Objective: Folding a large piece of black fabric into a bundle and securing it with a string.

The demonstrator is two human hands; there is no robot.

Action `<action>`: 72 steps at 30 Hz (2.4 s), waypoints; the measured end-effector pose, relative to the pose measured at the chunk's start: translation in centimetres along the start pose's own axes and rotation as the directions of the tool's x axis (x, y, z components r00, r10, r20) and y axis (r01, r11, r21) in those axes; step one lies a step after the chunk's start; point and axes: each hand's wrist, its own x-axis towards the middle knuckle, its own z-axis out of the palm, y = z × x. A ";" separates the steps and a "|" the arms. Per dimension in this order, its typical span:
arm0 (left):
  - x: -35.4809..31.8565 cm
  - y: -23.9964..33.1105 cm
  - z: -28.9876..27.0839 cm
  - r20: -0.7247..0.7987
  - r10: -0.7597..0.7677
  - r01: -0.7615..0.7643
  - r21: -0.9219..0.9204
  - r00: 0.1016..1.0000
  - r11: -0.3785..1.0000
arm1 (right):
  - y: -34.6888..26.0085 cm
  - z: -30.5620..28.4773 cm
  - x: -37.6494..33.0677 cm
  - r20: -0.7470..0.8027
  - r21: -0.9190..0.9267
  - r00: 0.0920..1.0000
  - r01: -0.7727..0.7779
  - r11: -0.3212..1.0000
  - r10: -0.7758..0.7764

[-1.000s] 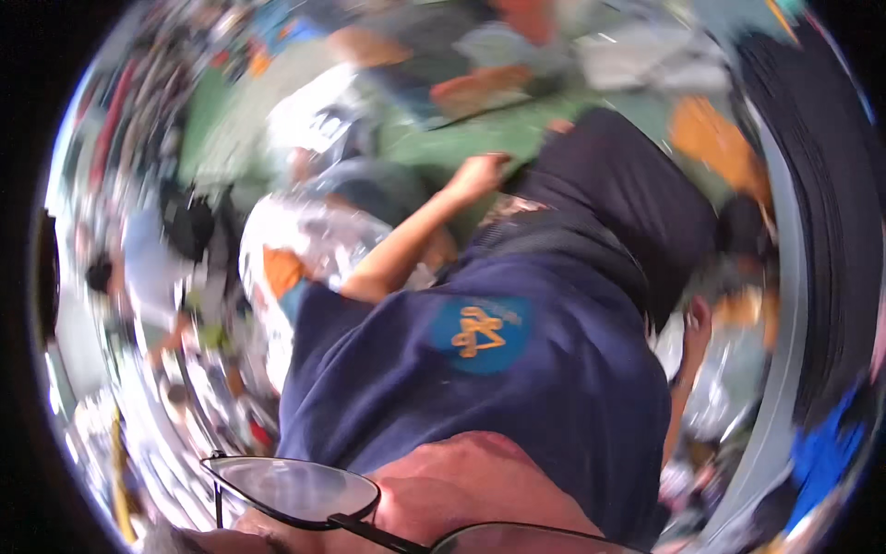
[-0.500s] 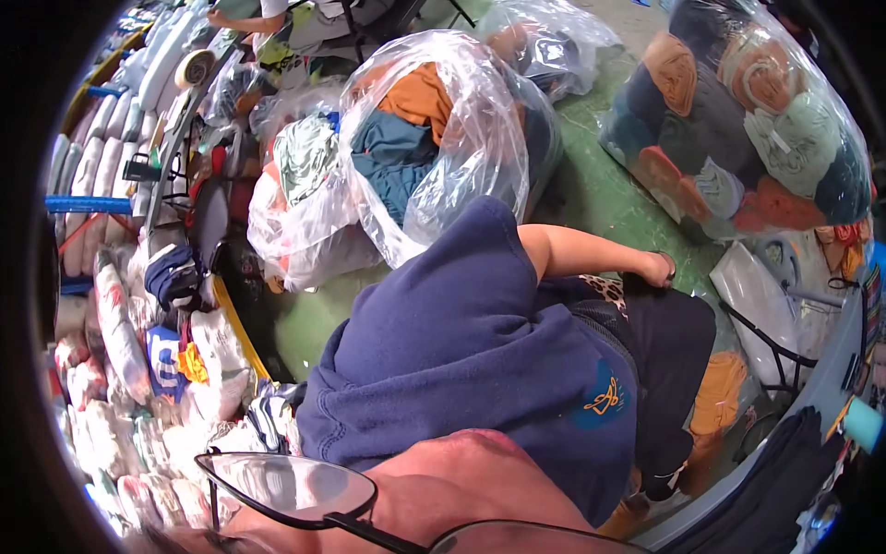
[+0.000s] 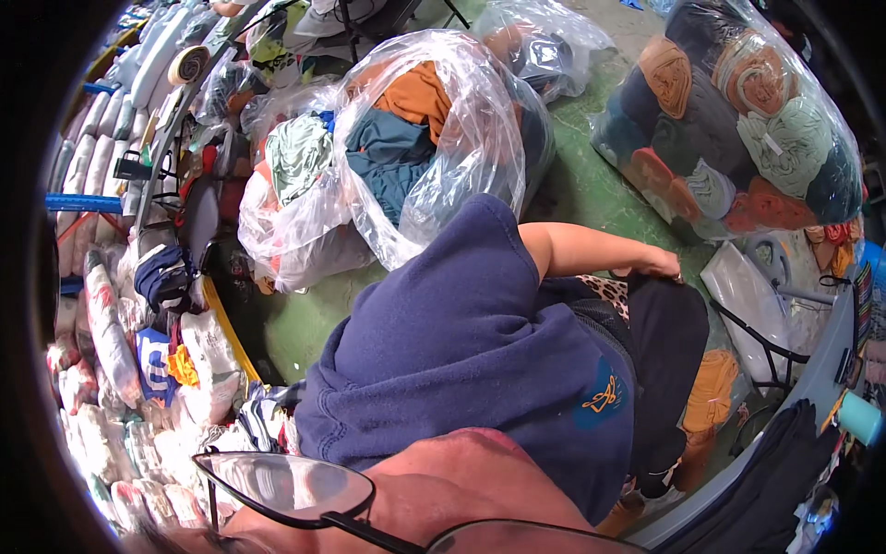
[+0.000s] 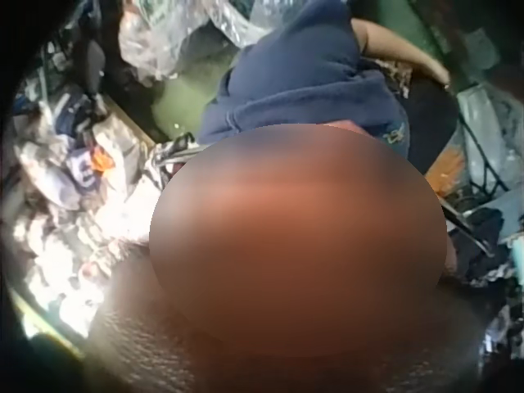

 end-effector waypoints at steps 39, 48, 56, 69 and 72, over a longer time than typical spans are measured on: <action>-11.6 10.0 -5.7 0.305 0.634 -0.574 -0.270 0.710 0.773 | 0.1 -15.2 -26.9 -0.821 -0.082 0.567 -0.231 0.969 0.066; -17.4 11.5 -7.5 0.348 0.863 -0.862 -0.223 0.367 0.456 | -3.4 -14.7 -29.7 -0.767 0.267 0.625 0.104 0.958 0.146; -20.9 11.4 -4.4 0.086 0.943 -0.831 -0.452 0.323 0.325 | -8.6 -13.5 -28.3 -0.677 0.395 0.728 0.231 0.889 0.111; -15.3 9.8 -7.6 0.192 0.789 -0.590 -0.567 0.583 0.574 | -4.6 -15.0 -28.1 -0.750 0.593 0.563 0.339 0.730 0.348; -12.2 9.6 -3.7 0.042 0.673 -0.612 -0.377 0.738 0.695 | 2.6 -14.6 -27.6 -0.770 0.631 0.377 0.325 0.705 0.515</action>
